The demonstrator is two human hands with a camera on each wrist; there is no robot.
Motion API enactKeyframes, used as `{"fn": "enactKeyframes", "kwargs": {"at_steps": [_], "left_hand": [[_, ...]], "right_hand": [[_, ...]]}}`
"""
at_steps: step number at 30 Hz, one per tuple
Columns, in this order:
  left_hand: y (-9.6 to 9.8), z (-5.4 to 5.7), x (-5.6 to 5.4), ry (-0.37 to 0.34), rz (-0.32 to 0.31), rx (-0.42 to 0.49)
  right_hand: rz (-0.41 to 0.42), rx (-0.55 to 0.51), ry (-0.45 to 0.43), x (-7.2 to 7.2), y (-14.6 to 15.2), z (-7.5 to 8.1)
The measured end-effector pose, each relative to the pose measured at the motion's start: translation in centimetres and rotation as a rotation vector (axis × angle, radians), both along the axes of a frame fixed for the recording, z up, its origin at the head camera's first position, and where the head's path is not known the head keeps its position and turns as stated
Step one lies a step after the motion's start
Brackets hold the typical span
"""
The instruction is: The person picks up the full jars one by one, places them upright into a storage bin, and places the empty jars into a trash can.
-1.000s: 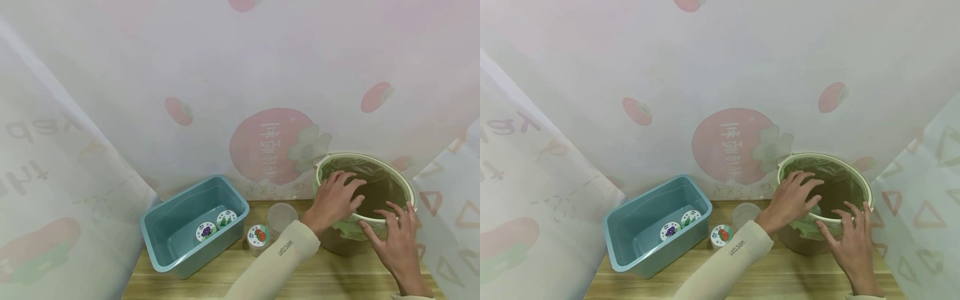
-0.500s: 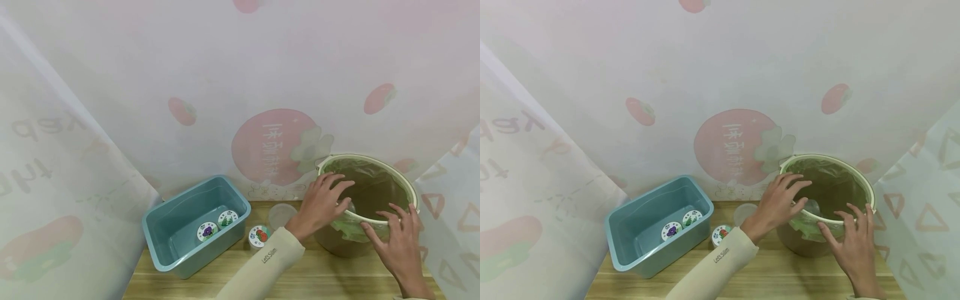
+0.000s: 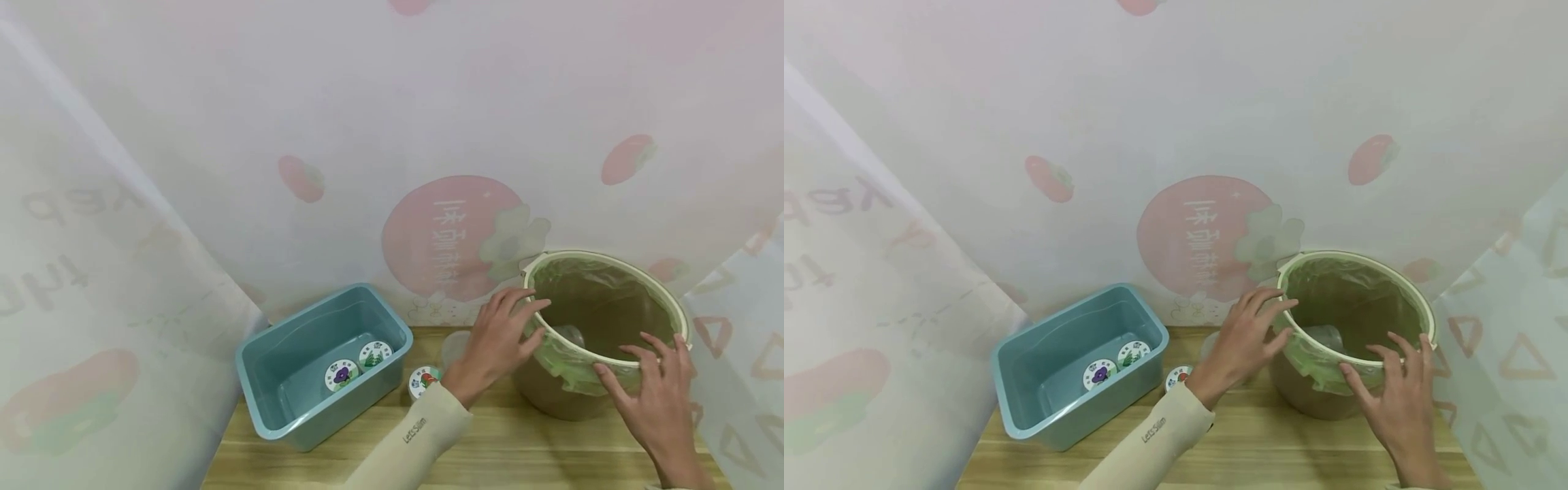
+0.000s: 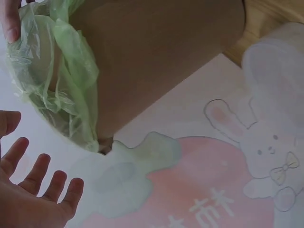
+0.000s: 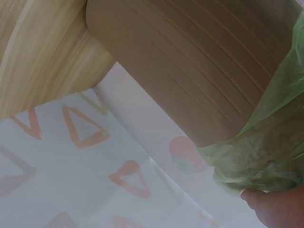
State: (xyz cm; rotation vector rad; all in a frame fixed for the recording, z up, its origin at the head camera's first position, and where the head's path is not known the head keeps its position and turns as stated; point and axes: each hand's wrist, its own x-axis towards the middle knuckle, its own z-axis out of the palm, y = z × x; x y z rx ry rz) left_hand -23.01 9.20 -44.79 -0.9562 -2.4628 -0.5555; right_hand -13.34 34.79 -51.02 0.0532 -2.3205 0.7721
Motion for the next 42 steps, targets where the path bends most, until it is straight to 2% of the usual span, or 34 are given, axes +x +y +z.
{"fn": "enactKeyframes", "kwargs": {"at_steps": [6, 14, 22, 26, 34, 42], "left_hand": [[-1.5, -1.6, 0.2, -0.034, 0.029, 0.049], [-4.3, -4.7, 0.1, -0.001, 0.100, 0.003], [-7.3, -8.1, 0.5, -0.116, 0.126, -0.028], [-8.3, -9.5, 0.7, -0.115, 0.143, -0.034], [-9.9, -12.0, 1.0, -0.140, 0.190, -0.050], [-11.2, -13.8, 1.8, -0.131, 0.250, -0.088]], "right_hand": [[-0.006, -0.025, -0.029, 0.2, -0.2, -0.1], [-0.001, -0.007, -0.006, 0.1, -0.3, 0.1], [-0.005, -0.019, -0.032, 0.3, -0.6, 0.1], [-0.009, -0.020, -0.028, 0.4, -0.7, 0.1], [0.001, -0.022, -0.020, 0.3, -0.7, 0.1], [-0.002, -0.021, -0.033, 0.4, -0.6, 0.2]]}}
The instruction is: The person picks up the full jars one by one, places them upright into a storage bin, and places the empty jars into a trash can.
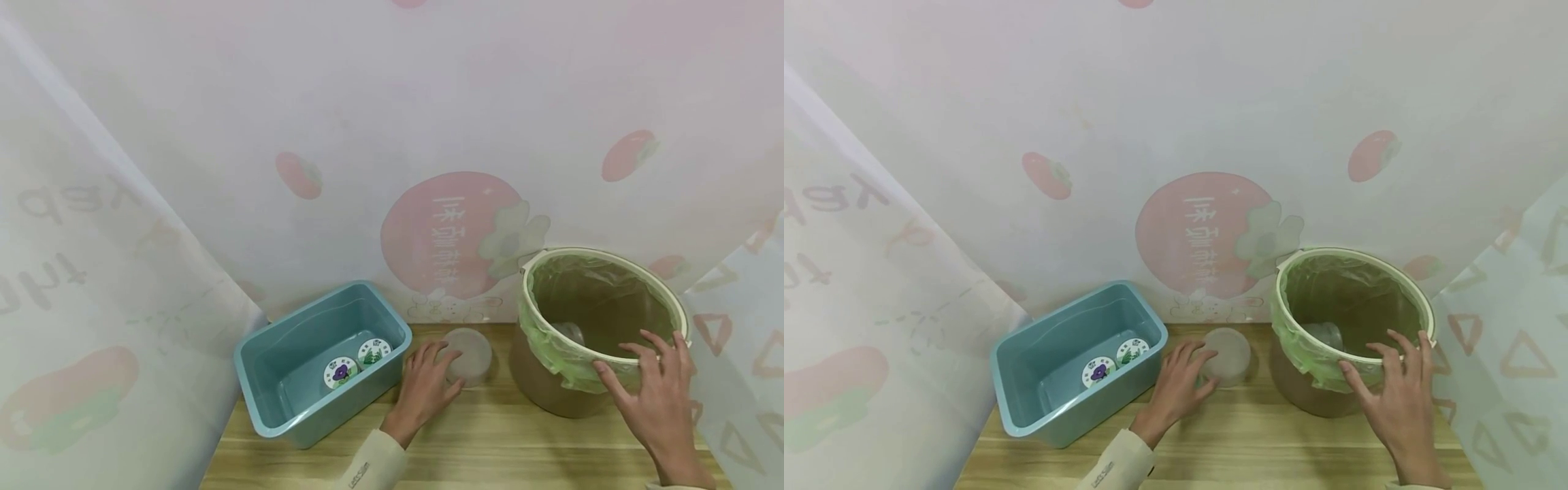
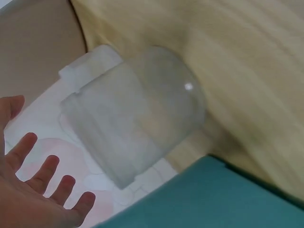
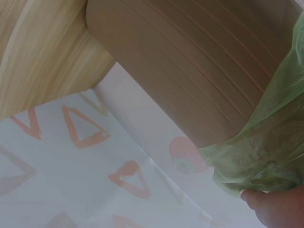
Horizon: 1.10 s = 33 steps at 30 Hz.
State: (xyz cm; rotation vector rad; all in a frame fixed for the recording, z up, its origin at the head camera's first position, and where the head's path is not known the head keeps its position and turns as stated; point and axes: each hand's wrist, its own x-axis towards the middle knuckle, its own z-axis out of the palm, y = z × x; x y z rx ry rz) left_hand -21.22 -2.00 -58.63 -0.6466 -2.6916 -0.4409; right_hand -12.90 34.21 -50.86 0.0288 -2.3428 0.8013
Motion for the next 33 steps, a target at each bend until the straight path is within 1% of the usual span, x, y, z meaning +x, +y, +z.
{"fn": "enactKeyframes", "kwargs": {"at_steps": [5, 7, 10, 13, 19, 21, 26, 33], "left_hand": [[-0.7, -1.2, 0.4, 0.035, 0.009, -0.023], [-0.9, -1.6, 0.4, 0.056, 0.004, -0.014], [-1.2, -2.1, 0.6, 0.066, -0.001, 0.008], [-1.4, -2.4, 0.7, 0.038, 0.001, 0.014], [-1.6, -2.5, 1.0, -0.102, 0.018, 0.012], [-1.7, -2.6, 1.1, -0.129, 0.022, 0.015], [-1.8, -2.7, 1.3, -0.154, 0.026, 0.008], [-1.9, -3.0, 1.3, -0.138, 0.034, -0.019]], "right_hand": [[-0.014, -0.006, -0.033, 0.1, 0.0, 0.1], [-0.017, -0.006, -0.041, 0.2, 0.0, 0.1], [-0.018, -0.006, -0.044, 0.2, 0.0, 0.1], [-0.017, -0.006, -0.038, 0.2, 0.0, 0.1], [-0.012, -0.004, -0.024, 0.1, 0.0, 0.1], [-0.011, -0.001, -0.020, 0.1, 0.0, 0.1], [-0.005, 0.000, -0.005, 0.0, 0.0, 0.0], [-0.005, 0.004, 0.002, 0.0, -0.1, -0.1]]}}
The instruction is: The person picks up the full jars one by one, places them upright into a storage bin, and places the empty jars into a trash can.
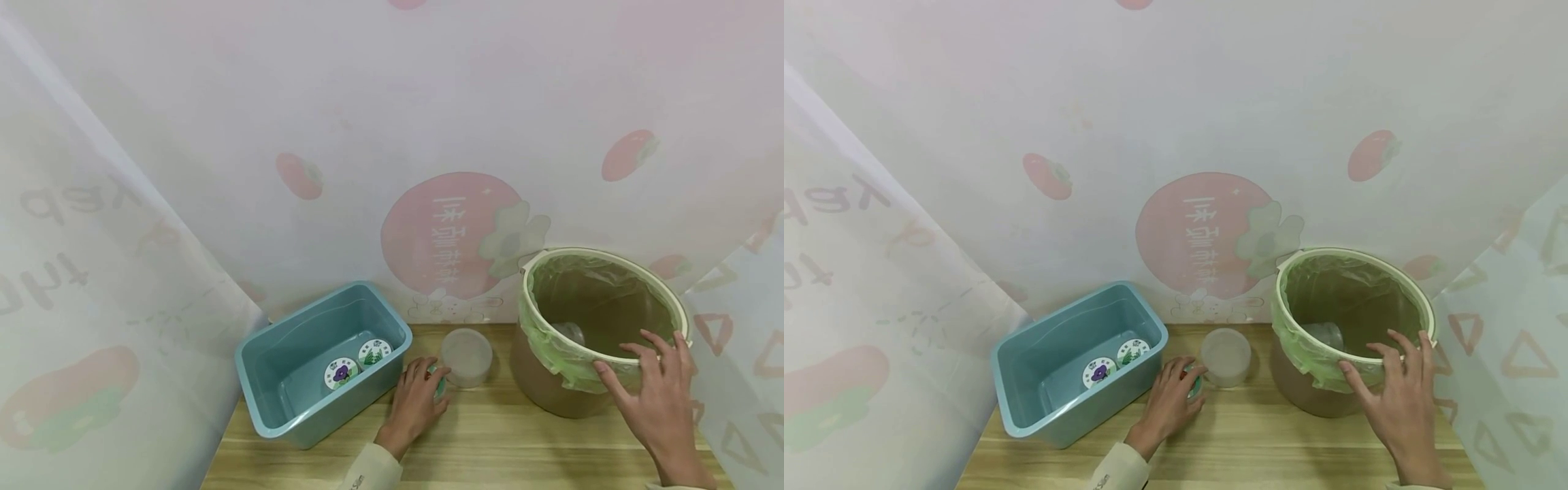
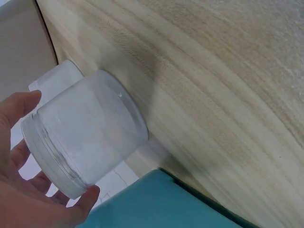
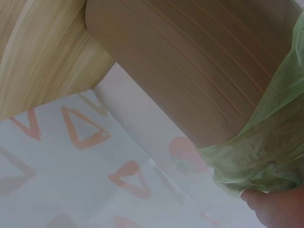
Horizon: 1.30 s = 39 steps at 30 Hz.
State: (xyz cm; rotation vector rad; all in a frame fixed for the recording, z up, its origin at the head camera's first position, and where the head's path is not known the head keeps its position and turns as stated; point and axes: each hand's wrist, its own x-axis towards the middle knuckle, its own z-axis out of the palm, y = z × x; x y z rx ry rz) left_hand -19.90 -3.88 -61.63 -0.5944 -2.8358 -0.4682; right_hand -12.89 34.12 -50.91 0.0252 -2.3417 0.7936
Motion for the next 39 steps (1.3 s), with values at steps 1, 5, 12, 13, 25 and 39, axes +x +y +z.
{"fn": "enactKeyframes", "kwargs": {"at_steps": [1, 5, 12, 13, 25, 39], "left_hand": [[0.0, 0.0, 0.0, 0.001, 0.000, 0.000], [-0.1, -0.1, 0.0, 0.004, -0.001, 0.006], [-0.2, 0.0, 0.0, 0.006, 0.002, 0.013], [-0.2, 0.1, 0.0, 0.008, 0.001, 0.015], [0.2, 1.9, 0.1, 0.060, -0.019, 0.017], [1.5, 5.4, -0.1, 0.153, -0.066, 0.046]], "right_hand": [[0.001, 0.000, 0.003, 0.0, 0.0, 0.0], [0.005, 0.000, 0.018, 0.0, 0.0, 0.0], [0.018, 0.006, 0.046, -0.2, 0.1, -0.1], [0.019, 0.006, 0.047, -0.2, 0.1, -0.1], [0.012, 0.007, 0.034, -0.1, 0.1, -0.2], [0.028, 0.010, 0.053, -0.1, 0.2, -0.1]]}}
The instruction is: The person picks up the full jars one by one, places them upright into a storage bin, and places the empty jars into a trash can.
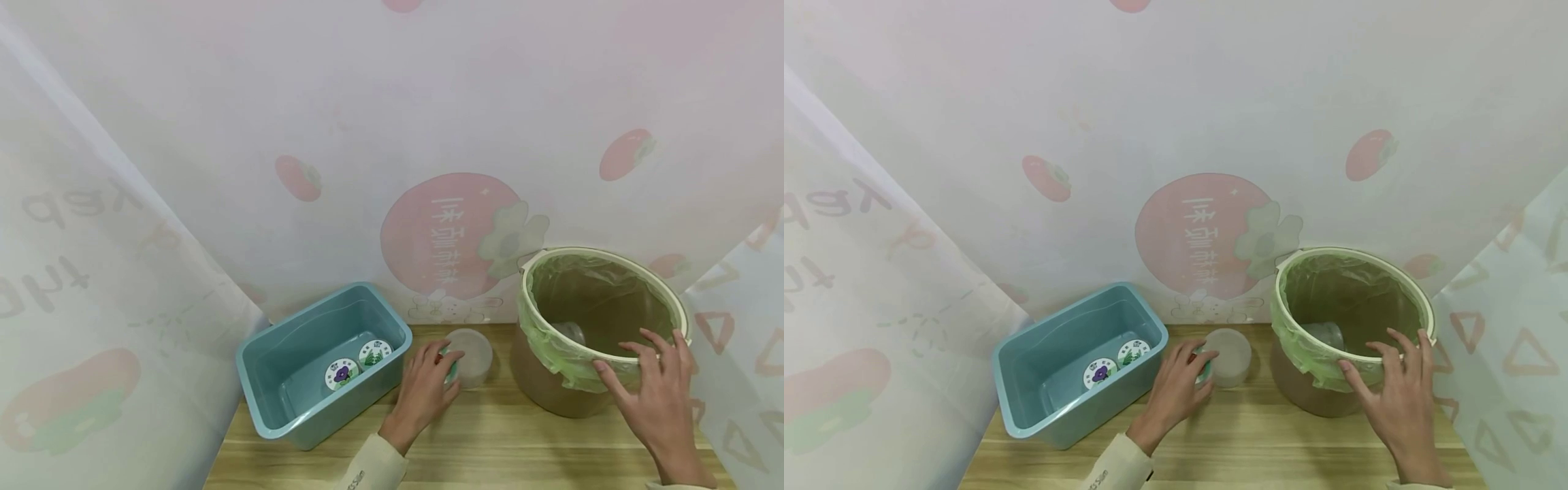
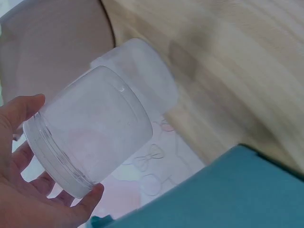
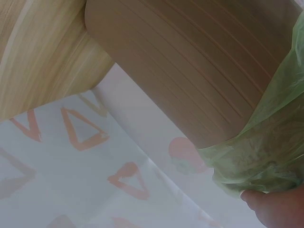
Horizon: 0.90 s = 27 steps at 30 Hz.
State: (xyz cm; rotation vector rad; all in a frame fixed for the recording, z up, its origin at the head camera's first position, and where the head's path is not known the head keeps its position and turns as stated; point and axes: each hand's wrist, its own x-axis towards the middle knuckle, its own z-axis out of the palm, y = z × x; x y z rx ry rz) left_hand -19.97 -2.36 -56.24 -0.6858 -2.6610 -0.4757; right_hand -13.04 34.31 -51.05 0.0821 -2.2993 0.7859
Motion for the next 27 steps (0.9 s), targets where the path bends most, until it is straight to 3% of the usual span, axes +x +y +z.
{"fn": "enactKeyframes", "kwargs": {"at_steps": [19, 27], "left_hand": [[1.9, 5.8, -0.9, 0.119, -0.051, 0.097], [2.9, 8.0, -1.4, 0.220, -0.076, 0.110]], "right_hand": [[-0.004, -0.002, 0.008, -0.1, -0.1, 0.2], [-0.014, 0.000, -0.014, 0.1, -0.2, 0.2]]}}
